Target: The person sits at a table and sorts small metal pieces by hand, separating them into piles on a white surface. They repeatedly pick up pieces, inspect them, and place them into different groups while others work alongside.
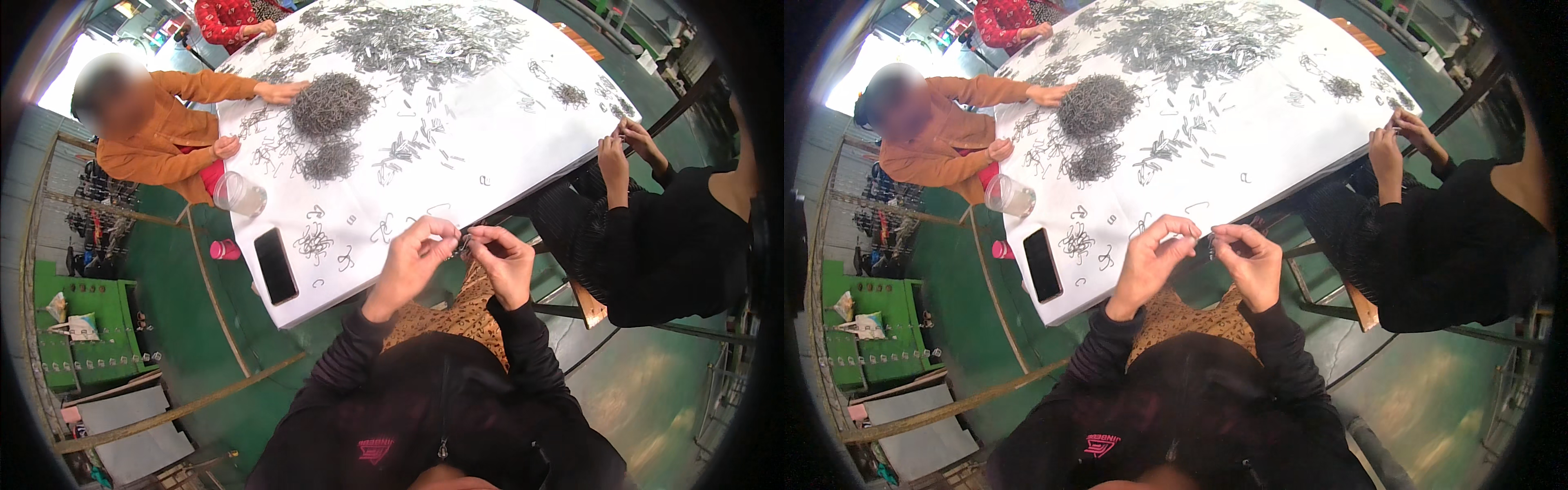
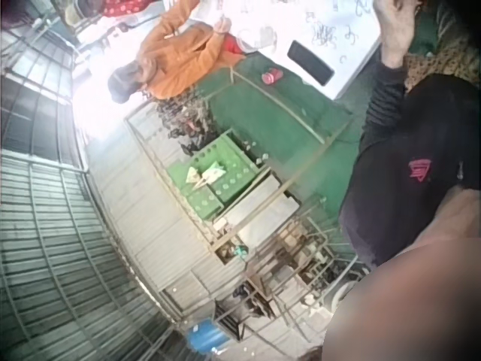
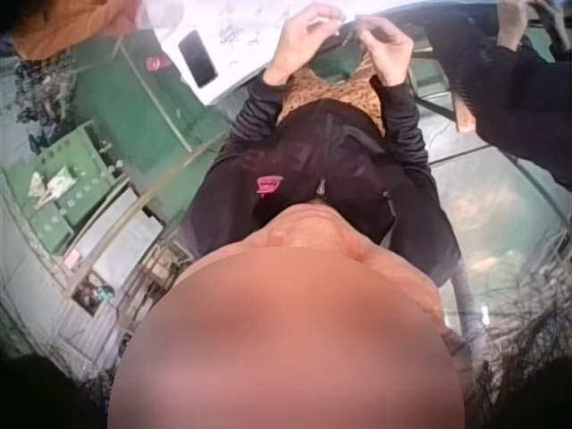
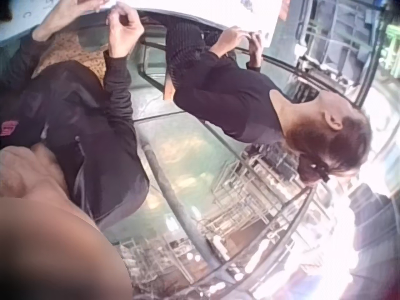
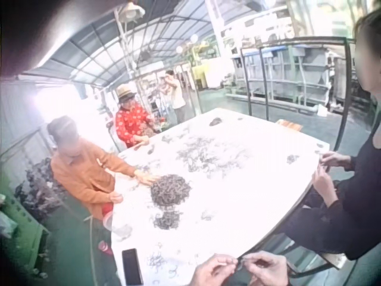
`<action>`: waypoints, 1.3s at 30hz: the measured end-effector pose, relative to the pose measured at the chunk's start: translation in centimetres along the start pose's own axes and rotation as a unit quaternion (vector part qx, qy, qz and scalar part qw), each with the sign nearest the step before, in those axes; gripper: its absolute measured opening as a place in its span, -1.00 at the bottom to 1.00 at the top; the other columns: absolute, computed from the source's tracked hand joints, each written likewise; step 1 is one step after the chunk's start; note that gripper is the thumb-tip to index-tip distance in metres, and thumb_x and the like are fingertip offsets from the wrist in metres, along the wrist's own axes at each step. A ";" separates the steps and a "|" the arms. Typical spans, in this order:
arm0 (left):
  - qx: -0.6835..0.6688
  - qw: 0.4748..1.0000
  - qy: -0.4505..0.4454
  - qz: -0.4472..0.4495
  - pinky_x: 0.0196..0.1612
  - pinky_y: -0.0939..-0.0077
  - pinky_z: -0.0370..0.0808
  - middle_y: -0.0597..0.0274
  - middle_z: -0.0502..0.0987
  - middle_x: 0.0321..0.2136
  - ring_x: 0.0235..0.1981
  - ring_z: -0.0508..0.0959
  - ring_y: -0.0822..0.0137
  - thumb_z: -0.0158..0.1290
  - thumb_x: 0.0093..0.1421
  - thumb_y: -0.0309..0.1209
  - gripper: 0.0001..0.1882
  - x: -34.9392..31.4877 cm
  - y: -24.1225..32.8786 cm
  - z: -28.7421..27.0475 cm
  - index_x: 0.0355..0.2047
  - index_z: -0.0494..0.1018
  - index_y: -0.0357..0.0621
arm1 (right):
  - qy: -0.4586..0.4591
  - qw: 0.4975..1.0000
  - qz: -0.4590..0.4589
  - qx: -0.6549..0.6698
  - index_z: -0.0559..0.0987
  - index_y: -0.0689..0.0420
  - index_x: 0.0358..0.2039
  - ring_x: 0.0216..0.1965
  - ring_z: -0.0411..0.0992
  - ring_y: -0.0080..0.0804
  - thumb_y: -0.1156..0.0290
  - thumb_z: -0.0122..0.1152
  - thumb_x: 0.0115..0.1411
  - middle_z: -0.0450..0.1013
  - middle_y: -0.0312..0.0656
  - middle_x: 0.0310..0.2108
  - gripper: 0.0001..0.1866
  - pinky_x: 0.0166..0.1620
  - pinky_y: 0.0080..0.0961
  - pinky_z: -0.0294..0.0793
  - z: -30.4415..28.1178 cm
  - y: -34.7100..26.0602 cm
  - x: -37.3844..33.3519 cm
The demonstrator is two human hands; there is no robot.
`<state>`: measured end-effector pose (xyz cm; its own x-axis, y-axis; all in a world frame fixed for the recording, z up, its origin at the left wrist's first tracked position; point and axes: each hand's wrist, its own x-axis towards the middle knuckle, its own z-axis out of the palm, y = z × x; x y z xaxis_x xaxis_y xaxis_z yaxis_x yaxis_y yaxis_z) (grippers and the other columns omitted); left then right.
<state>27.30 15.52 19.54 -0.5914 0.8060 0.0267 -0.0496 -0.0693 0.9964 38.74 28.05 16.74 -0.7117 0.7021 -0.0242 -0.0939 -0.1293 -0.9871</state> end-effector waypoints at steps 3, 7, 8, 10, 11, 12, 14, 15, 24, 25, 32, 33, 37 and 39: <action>0.065 0.995 0.028 0.066 -0.09 0.54 0.49 0.23 0.43 -0.15 -0.15 0.46 0.45 0.07 0.23 -0.54 -0.91 0.0 -0.7 1.1 -0.25 0.46 -0.28 | 0.000 1.000 0.003 0.014 0.62 0.33 -0.26 -0.37 0.42 -0.69 0.68 0.22 0.06 0.54 -0.31 -0.39 -0.81 -0.27 -0.72 0.43 0.3 0.1 -0.3; 0.098 0.985 0.077 0.119 -0.23 0.57 0.47 0.24 0.45 -0.24 -0.29 0.48 0.43 0.10 0.18 -0.60 -0.91 0.4 -2.1 1.9 -0.30 0.45 -0.26 | -0.001 0.999 -0.007 0.031 0.61 0.33 -0.28 -0.35 0.44 -0.66 0.70 0.21 0.06 0.54 -0.29 -0.37 -0.82 -0.25 -0.71 0.44 0.8 0.2 -0.3; 0.096 0.985 0.087 0.117 -0.23 0.56 0.46 0.24 0.45 -0.24 -0.29 0.48 0.42 0.10 0.17 -0.60 -0.91 0.5 -2.3 1.9 -0.30 0.45 -0.26 | 0.000 0.999 -0.008 0.040 0.61 0.33 -0.28 -0.34 0.44 -0.65 0.71 0.21 0.06 0.54 -0.28 -0.37 -0.82 -0.24 -0.70 0.45 0.9 0.3 -0.3; 0.095 0.983 0.103 0.115 -0.22 0.54 0.46 0.24 0.45 -0.24 -0.31 0.47 0.41 0.10 0.17 -0.60 -0.91 0.7 -2.6 1.9 -0.31 0.44 -0.26 | -0.006 0.999 -0.009 0.043 0.61 0.33 -0.28 -0.34 0.45 -0.64 0.71 0.21 0.07 0.54 -0.27 -0.36 -0.83 -0.24 -0.69 0.46 1.1 0.4 -0.1; 0.102 0.982 0.099 0.124 -0.22 0.54 0.46 0.24 0.45 -0.24 -0.30 0.47 0.40 0.10 0.17 -0.60 -0.91 0.7 -2.6 1.9 -0.31 0.44 -0.26 | -0.005 0.999 -0.003 0.043 0.61 0.32 -0.28 -0.33 0.46 -0.63 0.71 0.21 0.07 0.54 -0.27 -0.36 -0.83 -0.24 -0.68 0.47 1.1 0.5 -0.1; 0.108 0.981 0.097 0.132 -0.22 0.53 0.46 0.24 0.45 -0.24 -0.30 0.47 0.39 0.11 0.16 -0.60 -0.91 0.7 -2.6 1.9 -0.31 0.44 -0.25 | 0.002 0.999 -0.009 0.040 0.61 0.32 -0.28 -0.34 0.46 -0.63 0.71 0.21 0.07 0.54 -0.26 -0.36 -0.83 -0.25 -0.68 0.47 1.1 0.5 -0.1; 0.120 0.978 0.090 0.143 -0.21 0.52 0.46 0.23 0.45 -0.25 -0.29 0.47 0.36 0.12 0.15 -0.60 -0.90 0.7 -2.6 1.8 -0.31 0.44 -0.24 | 0.019 0.999 -0.012 0.033 0.60 0.33 -0.28 -0.35 0.47 -0.62 0.70 0.22 0.08 0.54 -0.25 -0.36 -0.84 -0.25 -0.68 0.48 1.2 0.5 0.1; 0.125 0.977 0.085 0.148 -0.21 0.51 0.46 0.23 0.45 -0.25 -0.28 0.48 0.35 0.12 0.15 -0.60 -0.89 0.7 -2.5 1.7 -0.31 0.44 -0.24 | 0.020 0.998 -0.013 0.050 0.60 0.33 -0.28 -0.37 0.47 -0.62 0.70 0.23 0.08 0.54 -0.24 -0.36 -0.84 -0.28 -0.70 0.47 1.2 0.4 0.0; 0.143 0.978 0.091 0.124 -0.13 0.50 0.44 0.18 0.48 -0.22 -0.20 0.48 0.32 0.11 0.17 -0.56 -0.94 0.7 -2.6 1.5 -0.33 0.47 -0.24 | -0.008 0.999 -0.038 -0.013 0.60 0.33 -0.29 -0.38 0.46 -0.61 0.73 0.19 0.07 0.53 -0.23 -0.40 -0.84 -0.28 -0.69 0.45 1.4 0.6 0.4; 0.154 0.977 0.086 0.123 -0.13 0.50 0.44 0.18 0.48 -0.22 -0.20 0.48 0.33 0.11 0.17 -0.56 -0.94 0.7 -2.7 1.5 -0.33 0.47 -0.24 | -0.007 0.999 -0.041 -0.015 0.60 0.33 -0.30 -0.38 0.46 -0.61 0.73 0.19 0.08 0.53 -0.24 -0.40 -0.84 -0.28 -0.69 0.45 1.3 0.7 0.5; 0.149 0.980 0.095 0.094 -0.11 0.52 0.44 0.21 0.44 -0.18 -0.18 0.48 0.36 0.09 0.20 -0.56 -0.94 0.4 -3.5 0.7 -0.31 0.46 -0.26 | -0.033 0.999 -0.033 -0.020 0.60 0.31 -0.30 -0.40 0.47 -0.59 0.73 0.20 0.09 0.52 -0.25 -0.43 -0.85 -0.30 -0.69 0.44 1.2 1.1 0.9; 0.113 0.985 0.096 0.083 -0.09 0.52 0.44 0.22 0.45 -0.18 -0.18 0.48 0.38 0.07 0.22 -0.56 -0.94 0.4 -3.6 0.9 -0.30 0.46 -0.27 | -0.029 0.999 -0.039 -0.022 0.60 0.30 -0.30 -0.39 0.46 -0.61 0.71 0.21 0.10 0.53 -0.27 -0.41 -0.86 -0.31 -0.69 0.44 1.4 1.1 0.9; 0.012 0.992 0.118 0.030 -0.03 0.55 0.44 0.23 0.50 -0.19 -0.15 0.48 0.44 0.01 0.28 -0.54 -0.92 0.2 -3.6 1.5 -0.25 0.44 -0.30 | -0.021 0.999 -0.033 -0.024 0.61 0.29 -0.22 -0.40 0.44 -0.63 0.70 0.23 0.09 0.53 -0.26 -0.40 -0.79 -0.31 -0.69 0.43 1.8 0.6 0.8; -0.007 0.992 0.126 0.019 -0.03 0.56 0.44 0.22 0.52 -0.21 -0.15 0.49 0.46 0.00 0.30 -0.53 -0.91 0.2 -3.6 1.6 -0.24 0.43 -0.31 | -0.003 0.999 -0.028 -0.020 0.61 0.28 -0.18 -0.40 0.43 -0.64 0.68 0.23 0.09 0.53 -0.25 -0.40 -0.76 -0.31 -0.70 0.42 1.4 0.3 1.1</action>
<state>28.69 16.87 16.14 -0.7751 0.6304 0.0417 -0.0328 -0.1061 0.9938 36.95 27.76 16.63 -0.7108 0.7026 0.0322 -0.1054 -0.0611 -0.9926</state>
